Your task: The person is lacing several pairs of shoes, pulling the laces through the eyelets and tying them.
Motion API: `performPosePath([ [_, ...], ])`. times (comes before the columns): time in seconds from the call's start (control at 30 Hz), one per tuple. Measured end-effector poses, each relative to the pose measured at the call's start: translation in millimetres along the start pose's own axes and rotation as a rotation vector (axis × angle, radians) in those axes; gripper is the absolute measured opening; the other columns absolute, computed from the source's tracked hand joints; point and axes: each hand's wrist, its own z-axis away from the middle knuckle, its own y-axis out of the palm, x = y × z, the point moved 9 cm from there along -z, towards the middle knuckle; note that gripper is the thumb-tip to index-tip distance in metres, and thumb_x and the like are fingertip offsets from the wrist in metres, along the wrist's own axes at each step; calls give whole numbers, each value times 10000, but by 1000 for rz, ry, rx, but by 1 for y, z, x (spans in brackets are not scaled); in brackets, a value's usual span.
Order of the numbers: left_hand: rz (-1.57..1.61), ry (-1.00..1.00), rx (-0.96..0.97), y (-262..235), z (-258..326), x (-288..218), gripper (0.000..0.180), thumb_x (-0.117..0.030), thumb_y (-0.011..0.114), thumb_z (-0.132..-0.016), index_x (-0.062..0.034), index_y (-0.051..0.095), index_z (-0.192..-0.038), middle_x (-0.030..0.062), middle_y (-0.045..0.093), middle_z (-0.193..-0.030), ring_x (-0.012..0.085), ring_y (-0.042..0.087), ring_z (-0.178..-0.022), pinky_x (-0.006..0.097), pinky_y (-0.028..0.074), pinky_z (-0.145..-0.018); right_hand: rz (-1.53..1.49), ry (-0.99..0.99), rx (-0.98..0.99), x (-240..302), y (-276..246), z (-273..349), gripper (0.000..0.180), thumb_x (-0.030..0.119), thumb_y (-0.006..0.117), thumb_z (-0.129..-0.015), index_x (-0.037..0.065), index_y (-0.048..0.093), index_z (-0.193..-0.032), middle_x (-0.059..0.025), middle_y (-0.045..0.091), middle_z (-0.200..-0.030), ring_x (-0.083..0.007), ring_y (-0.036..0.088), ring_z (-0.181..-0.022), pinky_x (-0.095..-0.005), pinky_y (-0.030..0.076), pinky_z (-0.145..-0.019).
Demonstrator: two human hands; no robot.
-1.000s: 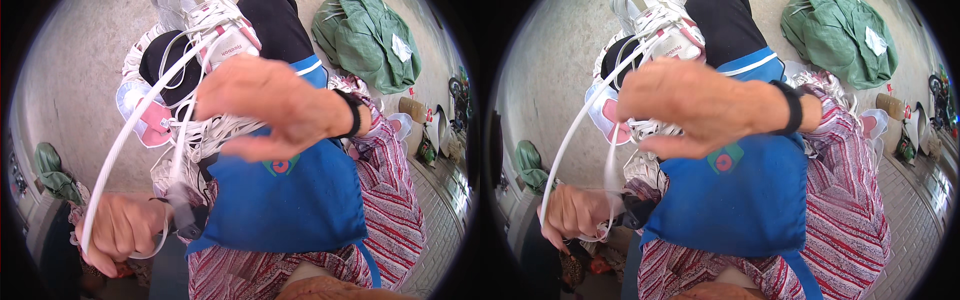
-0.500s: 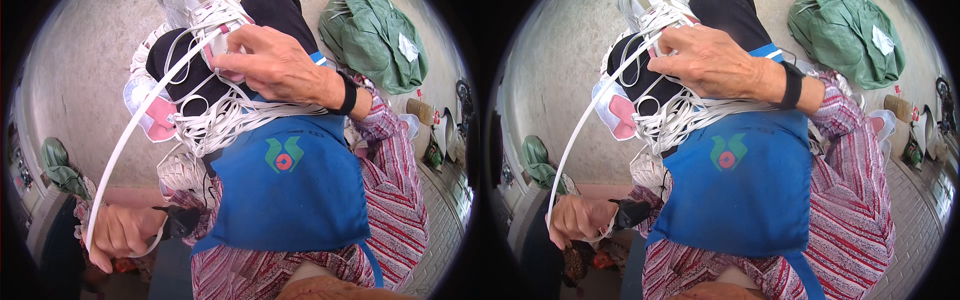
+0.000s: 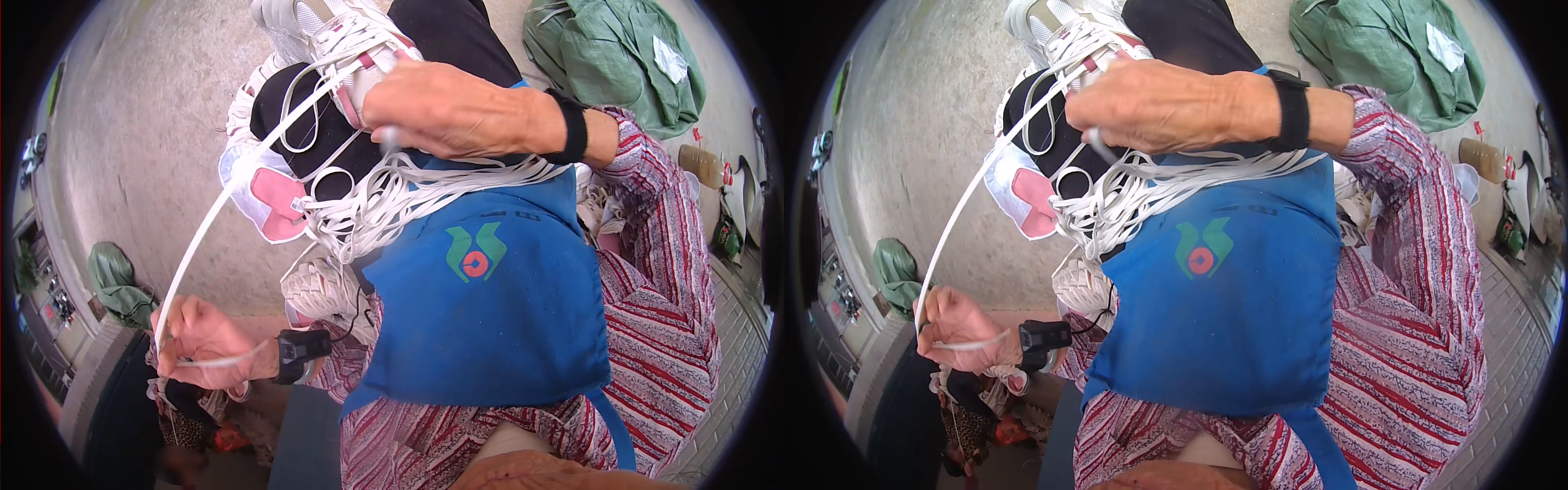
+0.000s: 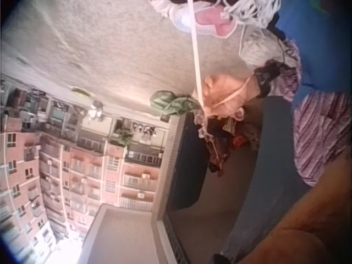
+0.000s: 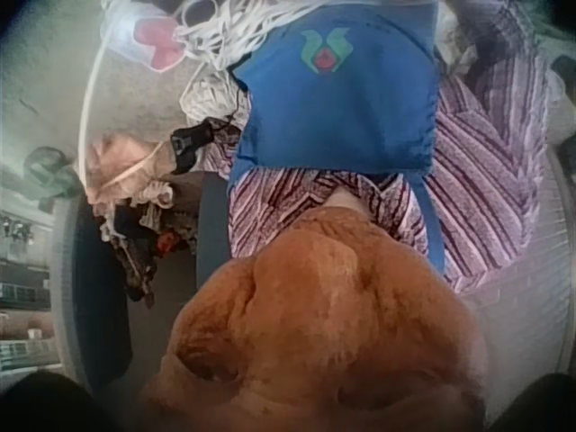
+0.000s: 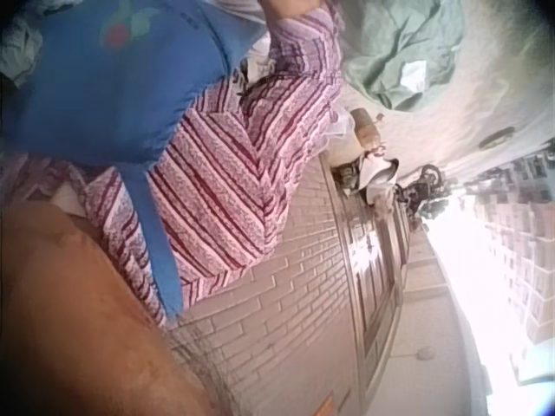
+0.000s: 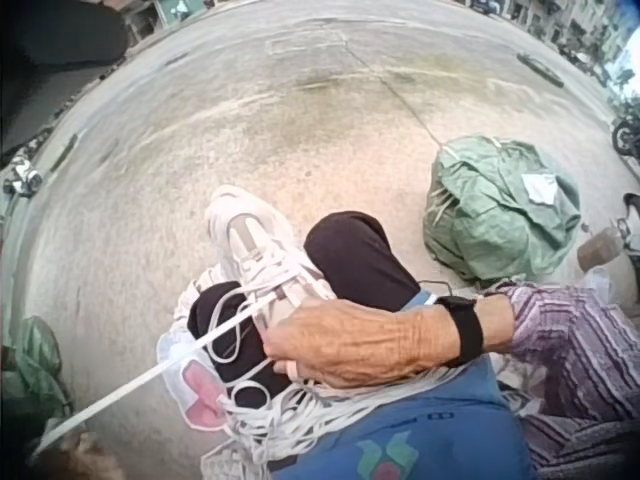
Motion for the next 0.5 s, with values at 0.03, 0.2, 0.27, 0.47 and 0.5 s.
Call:
performPosePath([
  [0.03,-22,77,-83,-12,1,-9,146,-239,725,-877,-113,755,-810,40,572,-1061,176,503,-1022,371,412,-859,-287,130,57,-10,2,10,55,89,579,-903,37,586,-922,-62,614,-814,-238,621,-755,-332,518,-781],
  [0.2,177,150,-168,-42,-2,-30,63,-136,694,-860,-102,728,-818,40,632,-1052,255,533,-1096,520,325,-1070,-964,472,-457,-105,-79,99,235,227,474,-1014,53,535,-869,-17,455,-663,-153,444,-505,-295,376,-475],
  [0.27,352,147,-152,-47,-2,-39,115,-144,648,-897,-99,710,-812,27,656,-982,251,561,-1066,544,311,-1099,-1238,488,-658,-159,-129,153,324,294,441,-1056,55,530,-856,20,373,-592,-120,357,-443,-276,301,-414],
  [0.47,378,143,-230,-77,7,-64,166,-183,606,-934,-84,673,-819,35,660,-861,232,587,-946,476,393,-977,-903,841,-1382,-288,-240,372,293,273,424,-1074,59,581,-949,73,259,-585,-54,242,-463,-217,203,-418],
  [0.5,346,209,-239,-81,8,-73,170,-193,598,-946,-79,663,-838,35,650,-861,222,581,-912,458,403,-940,-794,936,-1287,-296,-239,377,287,269,440,-1069,54,588,-948,79,267,-597,-42,242,-469,-215,197,-421],
])
